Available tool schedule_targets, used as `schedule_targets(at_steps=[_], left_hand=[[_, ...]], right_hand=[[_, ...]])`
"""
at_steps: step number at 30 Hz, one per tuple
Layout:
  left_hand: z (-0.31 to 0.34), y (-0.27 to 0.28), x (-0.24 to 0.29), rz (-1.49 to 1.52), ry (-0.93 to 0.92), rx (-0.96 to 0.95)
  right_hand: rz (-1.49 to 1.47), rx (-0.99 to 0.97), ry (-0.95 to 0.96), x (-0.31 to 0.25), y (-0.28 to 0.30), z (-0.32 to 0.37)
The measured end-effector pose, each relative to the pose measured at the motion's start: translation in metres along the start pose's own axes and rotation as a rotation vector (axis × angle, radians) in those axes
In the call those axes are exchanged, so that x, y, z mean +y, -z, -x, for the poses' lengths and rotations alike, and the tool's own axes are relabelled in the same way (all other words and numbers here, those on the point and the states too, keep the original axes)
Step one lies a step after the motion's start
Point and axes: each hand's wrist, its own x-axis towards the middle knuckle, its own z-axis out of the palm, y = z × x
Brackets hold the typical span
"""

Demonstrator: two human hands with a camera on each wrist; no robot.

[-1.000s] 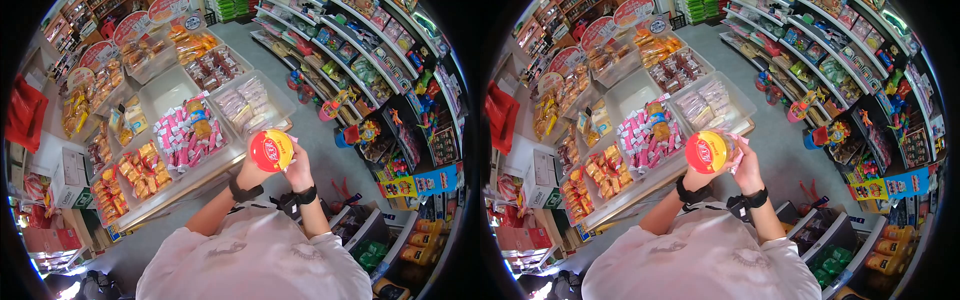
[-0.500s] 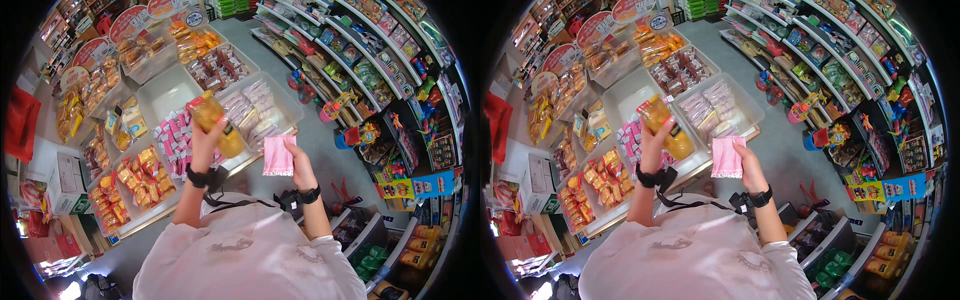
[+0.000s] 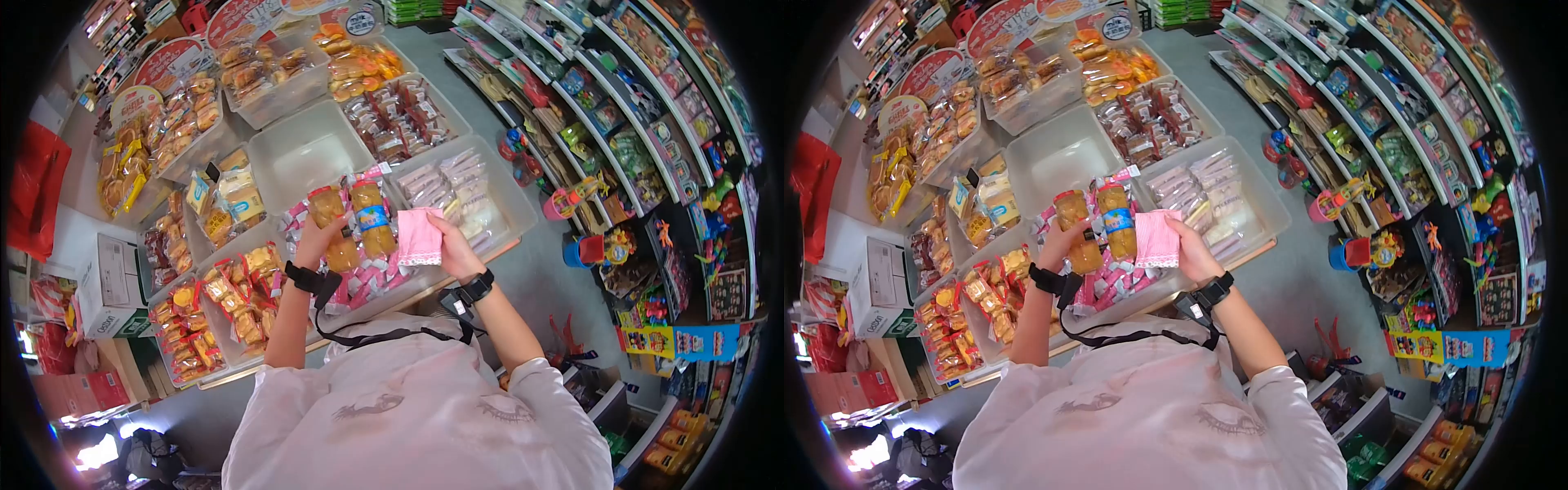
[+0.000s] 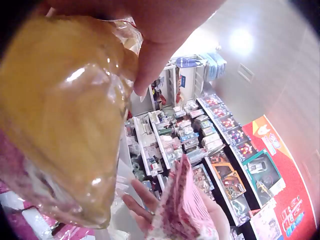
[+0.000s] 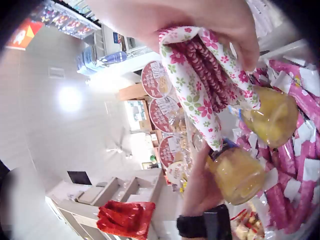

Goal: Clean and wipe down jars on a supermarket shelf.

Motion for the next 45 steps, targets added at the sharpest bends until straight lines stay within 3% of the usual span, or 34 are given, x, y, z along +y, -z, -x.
schedule_targets(at_steps=[4,8,14,19,32,35,43,45], left_hand=[[-0.006,0.000,-0.006,0.045,0.043,0.006],[0.000,-0.013,0.025,0.159,0.071,-0.073],[-0.018,-0.017,-0.002,0.253,0.001,-0.087],[-0.022,-0.014,-0.010,0.259,0.069,-0.097],[-0.019,-0.025,0.022,0.385,0.176,-0.022],[-0.032,-0.022,0.029,0.427,0.214,-0.080],[-0.080,-0.023,-0.002,0.254,0.134,-0.106],[-0.074,-0.025,0.018,0.226,0.205,-0.054]], right_hand=[[0.106,0.005,-0.082,0.009,-0.013,-0.039],[0.119,0.000,-0.137,0.021,-0.013,-0.066],[0.199,-0.034,-0.262,0.021,0.000,-0.086],[0.360,-0.130,-0.336,0.018,-0.002,-0.094],[0.237,-0.084,-0.285,0.002,-0.026,-0.092],[0.255,-0.108,-0.252,-0.012,-0.032,-0.106],[0.303,-0.080,-0.289,-0.027,-0.021,-0.166],[0.304,-0.109,-0.279,-0.026,-0.014,-0.171]])
